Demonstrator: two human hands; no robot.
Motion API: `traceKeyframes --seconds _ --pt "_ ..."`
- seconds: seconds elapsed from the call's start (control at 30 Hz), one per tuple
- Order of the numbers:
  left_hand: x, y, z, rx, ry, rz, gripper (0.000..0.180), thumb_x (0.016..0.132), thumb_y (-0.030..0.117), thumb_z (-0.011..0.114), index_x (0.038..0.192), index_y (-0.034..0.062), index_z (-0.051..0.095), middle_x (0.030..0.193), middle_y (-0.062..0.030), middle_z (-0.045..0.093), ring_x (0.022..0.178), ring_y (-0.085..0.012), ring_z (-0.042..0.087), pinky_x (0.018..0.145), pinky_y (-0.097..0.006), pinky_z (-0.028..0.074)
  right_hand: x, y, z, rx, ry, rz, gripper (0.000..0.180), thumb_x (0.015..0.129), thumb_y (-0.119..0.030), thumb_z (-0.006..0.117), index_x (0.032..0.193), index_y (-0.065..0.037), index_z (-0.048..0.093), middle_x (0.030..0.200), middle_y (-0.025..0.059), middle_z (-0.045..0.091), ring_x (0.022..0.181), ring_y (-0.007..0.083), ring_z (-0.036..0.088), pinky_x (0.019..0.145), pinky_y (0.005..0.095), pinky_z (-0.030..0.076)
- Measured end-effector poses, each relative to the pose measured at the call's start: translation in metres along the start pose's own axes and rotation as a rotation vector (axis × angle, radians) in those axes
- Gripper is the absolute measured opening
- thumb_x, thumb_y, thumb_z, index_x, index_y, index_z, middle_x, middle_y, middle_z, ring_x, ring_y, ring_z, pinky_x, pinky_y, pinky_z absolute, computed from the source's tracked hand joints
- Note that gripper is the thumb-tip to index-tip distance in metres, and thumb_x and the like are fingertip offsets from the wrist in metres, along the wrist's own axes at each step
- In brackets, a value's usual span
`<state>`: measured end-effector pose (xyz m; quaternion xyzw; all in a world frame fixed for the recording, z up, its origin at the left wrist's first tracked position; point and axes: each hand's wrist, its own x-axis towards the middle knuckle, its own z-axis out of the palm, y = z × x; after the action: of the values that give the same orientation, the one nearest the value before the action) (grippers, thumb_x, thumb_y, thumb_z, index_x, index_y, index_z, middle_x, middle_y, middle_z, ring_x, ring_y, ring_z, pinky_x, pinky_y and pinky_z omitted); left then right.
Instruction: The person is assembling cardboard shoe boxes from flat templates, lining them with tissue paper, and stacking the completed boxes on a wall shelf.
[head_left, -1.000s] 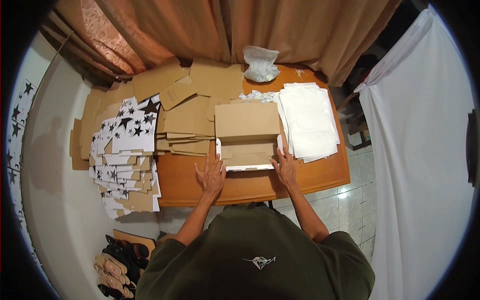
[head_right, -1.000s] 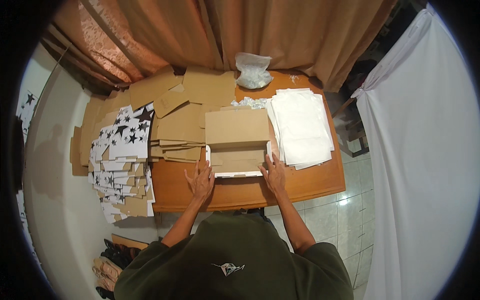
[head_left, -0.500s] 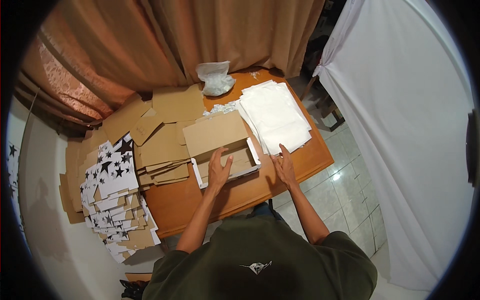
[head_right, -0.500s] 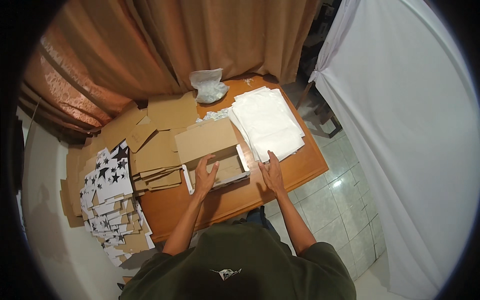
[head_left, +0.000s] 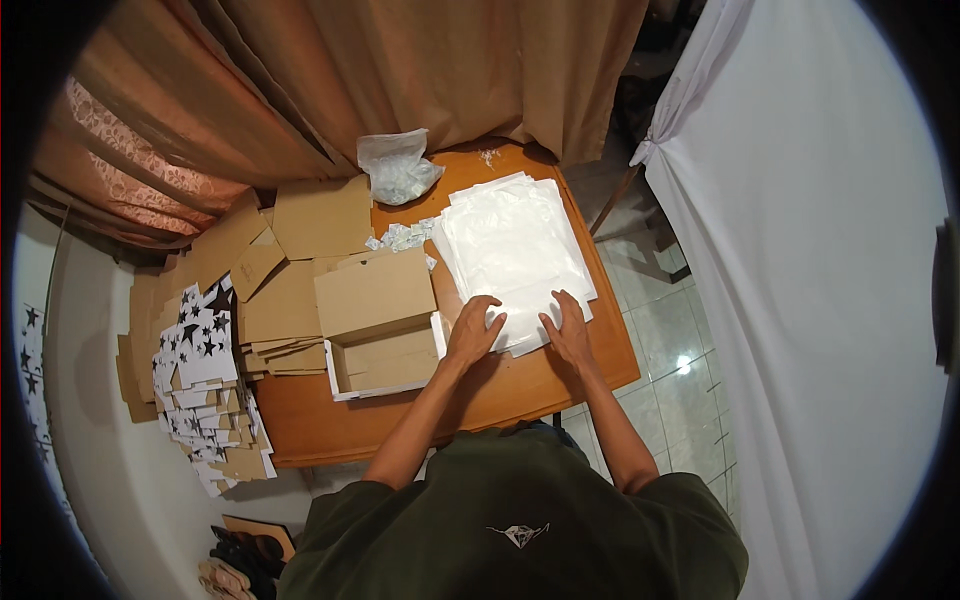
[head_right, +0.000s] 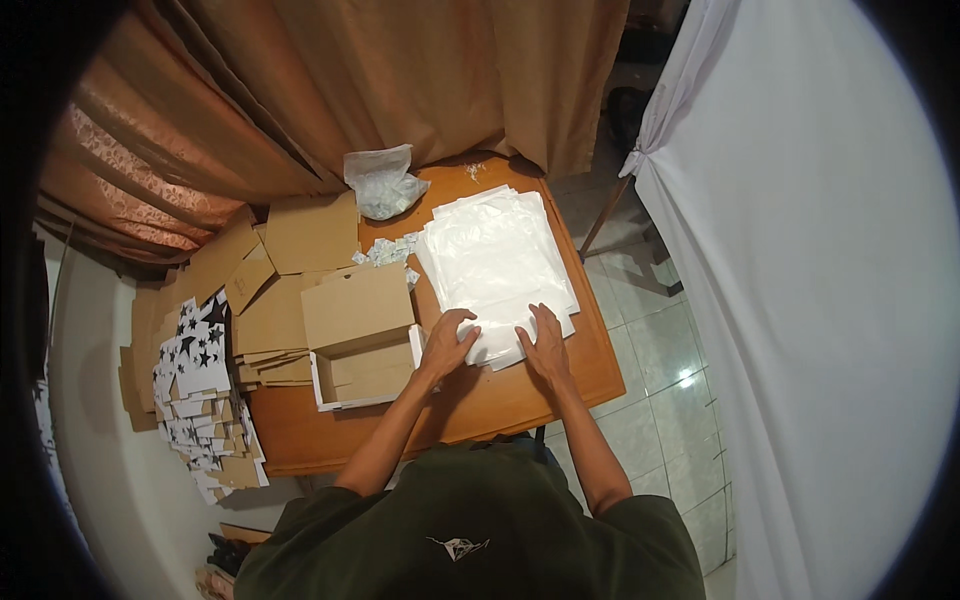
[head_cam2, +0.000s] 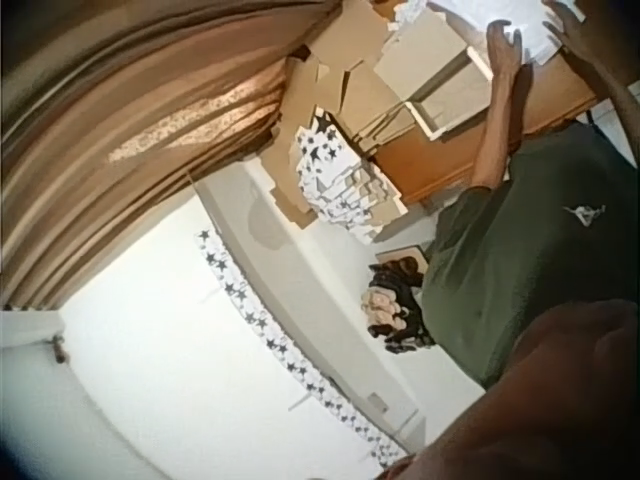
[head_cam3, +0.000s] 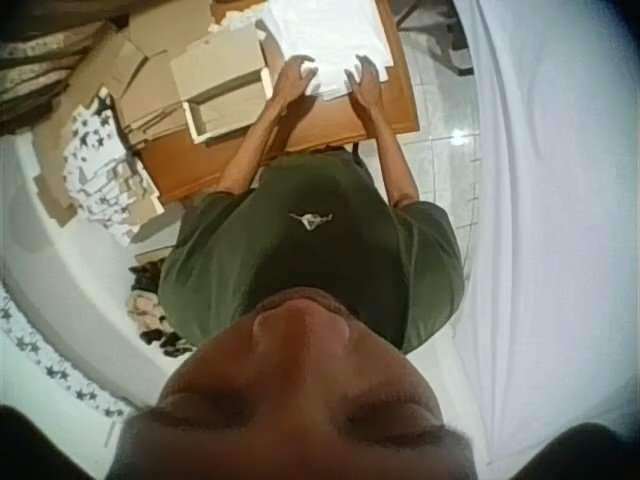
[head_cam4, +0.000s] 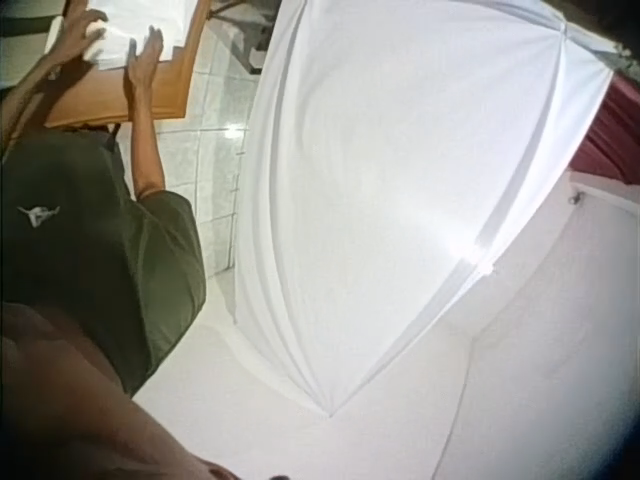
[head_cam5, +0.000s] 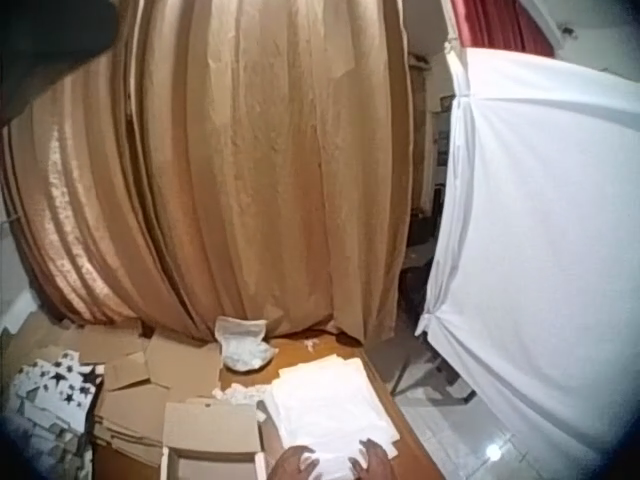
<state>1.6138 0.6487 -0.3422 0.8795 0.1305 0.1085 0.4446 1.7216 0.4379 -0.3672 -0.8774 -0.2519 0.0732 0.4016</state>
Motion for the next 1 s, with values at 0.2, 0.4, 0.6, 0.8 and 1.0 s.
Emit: traceKeyframes --seconds 0.2,0.4,0.6,0.8,1.0 --pt "0.022 -0.024 0.062 0.191 -0.047 -0.036 0.045 0.085 0.019 0.078 0.125 0.0073 0.062 0.134 -0.0143 0.059 0.129 -0.0331 0.053 0.105 -0.052 0.041 0.047 0.051 -0.008 -0.193 -0.213 -0.182 0.061 0.093 -0.029 0.07 0.145 -0.005 0.051 0.153 0.0215 0.043 0.142 0.0396 0.038 0.12 0.0565 0.027" --pt "0.02 -0.035 0.092 0.494 -0.035 0.01 0.055 0.081 0.023 0.082 0.13 0.0131 0.06 0.144 -0.0101 0.054 0.14 -0.0283 0.045 0.11 -0.065 0.027 0.064 0.062 -0.004 -0.402 -0.402 -0.16 0.062 0.094 -0.039 0.068 0.147 -0.012 0.052 0.159 0.0152 0.038 0.149 0.0373 0.027 0.119 0.0706 0.012" --pt "0.022 -0.038 0.096 0.498 -0.009 -0.041 0.036 0.089 0.024 0.074 0.123 0.0173 0.066 0.138 -0.0064 0.061 0.138 -0.0263 0.048 0.111 -0.064 0.024 0.069 0.06 -0.008 -0.423 -0.46 -0.149 0.062 0.098 -0.048 0.06 0.149 -0.013 0.051 0.159 0.0148 0.038 0.149 0.0371 0.027 0.119 0.07 0.007" --pt "0.042 -0.005 0.069 0.415 0.145 0.039 0.019 0.095 0.023 0.07 0.113 0.0175 0.074 0.127 -0.0039 0.069 0.129 -0.024 0.057 0.109 -0.057 0.026 0.079 0.044 -0.03 -0.168 -0.225 -0.16 0.061 0.105 -0.048 0.047 0.151 -0.007 0.048 0.156 0.0197 0.041 0.147 0.0373 0.03 0.122 0.0575 0.014" --pt "0.068 0.048 0.003 0.155 0.213 -0.044 0.023 0.099 0.025 0.067 0.113 0.0083 0.075 0.115 -0.0045 0.074 0.115 -0.0207 0.065 0.103 -0.043 0.038 0.093 0.012 -0.06 0.315 0.184 -0.122 0.068 0.11 -0.049 0.03 0.15 0.004 0.042 0.151 0.0261 0.045 0.14 0.0414 0.041 0.118 0.0475 0.029"
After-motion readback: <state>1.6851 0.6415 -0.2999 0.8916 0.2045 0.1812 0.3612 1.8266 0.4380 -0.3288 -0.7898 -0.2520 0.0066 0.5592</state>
